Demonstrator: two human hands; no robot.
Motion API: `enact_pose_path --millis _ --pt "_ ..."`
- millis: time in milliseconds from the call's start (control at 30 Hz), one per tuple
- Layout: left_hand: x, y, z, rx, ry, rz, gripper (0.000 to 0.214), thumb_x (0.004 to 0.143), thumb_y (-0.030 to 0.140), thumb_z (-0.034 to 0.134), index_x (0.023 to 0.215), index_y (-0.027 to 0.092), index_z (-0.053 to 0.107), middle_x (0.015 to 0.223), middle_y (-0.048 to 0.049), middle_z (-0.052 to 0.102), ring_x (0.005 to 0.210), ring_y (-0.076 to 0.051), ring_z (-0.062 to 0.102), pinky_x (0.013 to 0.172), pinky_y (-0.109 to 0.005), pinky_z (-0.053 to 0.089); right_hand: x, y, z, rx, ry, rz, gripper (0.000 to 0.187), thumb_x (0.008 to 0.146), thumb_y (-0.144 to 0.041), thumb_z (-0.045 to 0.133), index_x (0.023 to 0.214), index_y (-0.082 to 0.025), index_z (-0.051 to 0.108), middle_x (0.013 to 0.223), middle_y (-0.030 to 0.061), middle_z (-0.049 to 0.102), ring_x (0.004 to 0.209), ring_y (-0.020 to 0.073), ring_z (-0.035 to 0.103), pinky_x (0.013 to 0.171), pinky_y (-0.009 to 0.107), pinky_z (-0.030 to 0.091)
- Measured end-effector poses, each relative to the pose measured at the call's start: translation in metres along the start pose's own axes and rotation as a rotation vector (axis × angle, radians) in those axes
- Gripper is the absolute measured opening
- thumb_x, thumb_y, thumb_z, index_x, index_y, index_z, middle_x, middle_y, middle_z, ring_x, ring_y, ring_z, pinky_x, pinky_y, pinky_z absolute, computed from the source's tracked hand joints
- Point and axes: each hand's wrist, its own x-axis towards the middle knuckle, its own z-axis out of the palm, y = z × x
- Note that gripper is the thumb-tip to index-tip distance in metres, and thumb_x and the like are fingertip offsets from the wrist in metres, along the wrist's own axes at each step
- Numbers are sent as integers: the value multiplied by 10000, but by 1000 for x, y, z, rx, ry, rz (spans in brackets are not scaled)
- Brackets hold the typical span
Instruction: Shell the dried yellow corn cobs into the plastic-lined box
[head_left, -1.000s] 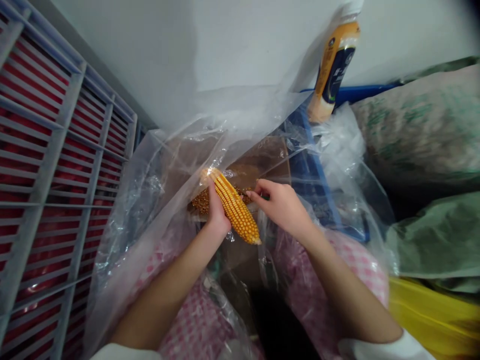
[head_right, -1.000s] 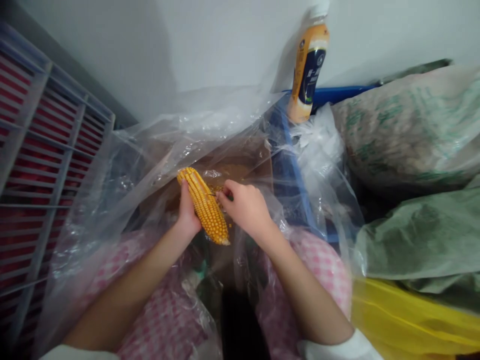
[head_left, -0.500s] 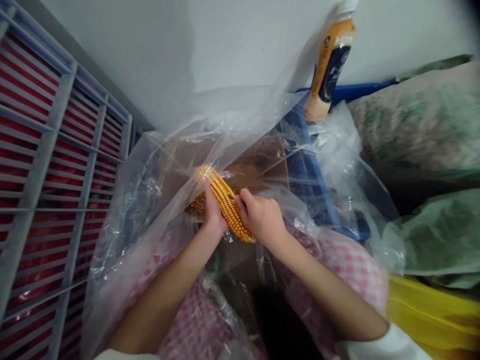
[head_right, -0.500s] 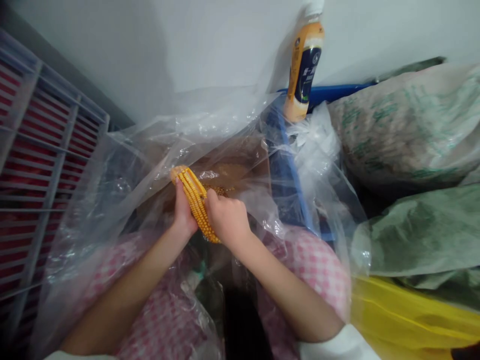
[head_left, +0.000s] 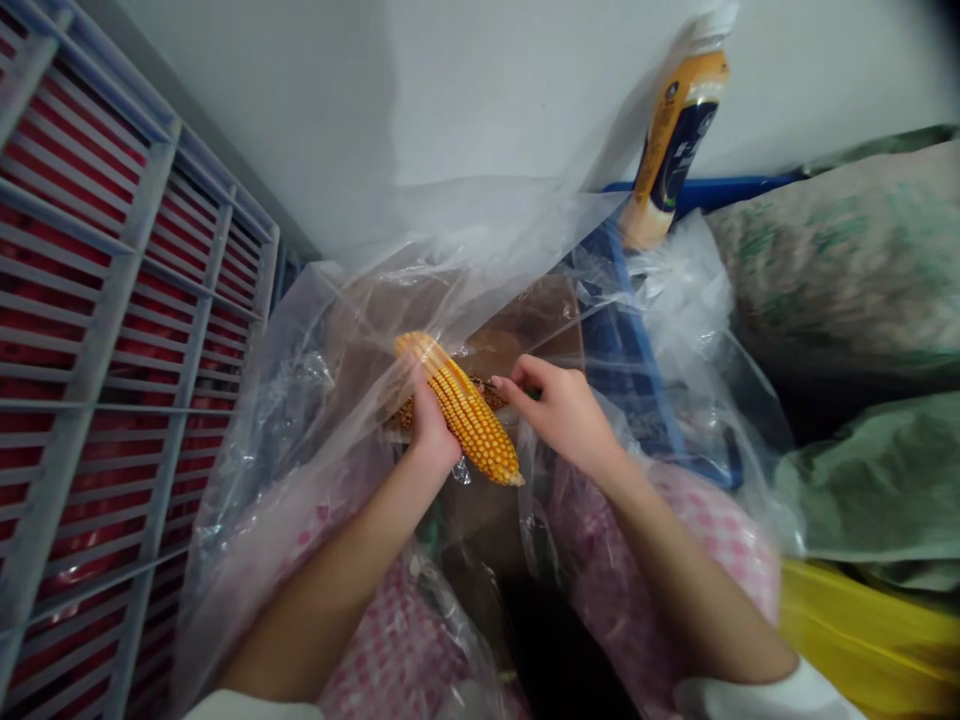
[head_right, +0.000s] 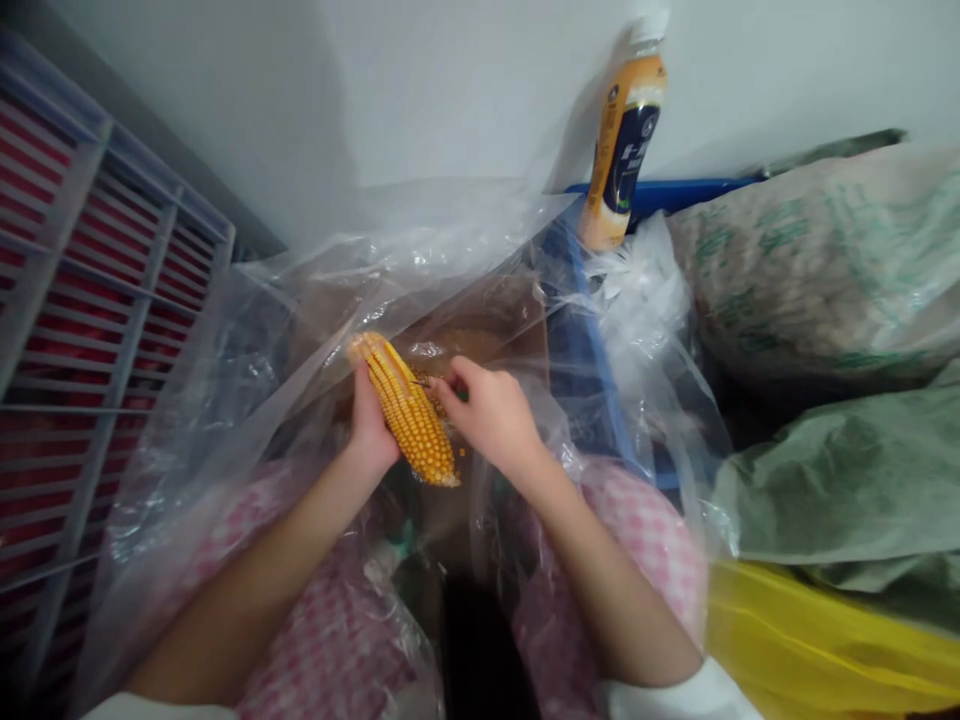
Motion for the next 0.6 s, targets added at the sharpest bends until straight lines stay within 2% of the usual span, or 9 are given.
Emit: enact_pose_path --millis 133,267,367,600 --pt "-2 5 2 31 12 10 486 846 607 346 772 191 586 655 -27 589 644 -174 610 675 -306 509 -1 6 -21 73 -128 -96 250 824 -329 542 627 -182 498 550 -57 499 526 77 412 529 207 258" --pt "-3 7 4 66 3 -1 484 834 611 371 743 184 581 613 -13 582 530 -145 567 573 -279 491 -3 6 -26 71 -186 -134 236 816 -305 548 625 -178 495 550 -65 477 522 70 386 524 210 243" --pt "-2 6 3 75 -34 12 477 822 618 394 752 190 594 608 -6 590 516 -138 564 541 -263 475 -3 6 -27 42 -207 -129 235 815 -302 550 624 -181 487 552 -66 471 516 70 376 519 218 227" --pt "-1 0 1 122 -87 40 456 817 612 423 819 193 604 634 1 582 566 -139 568 590 -267 474 -4 5 -32 -20 -289 -97 247 824 -297 540 617 -185 465 562 -57 486 525 73 387 529 228 221"
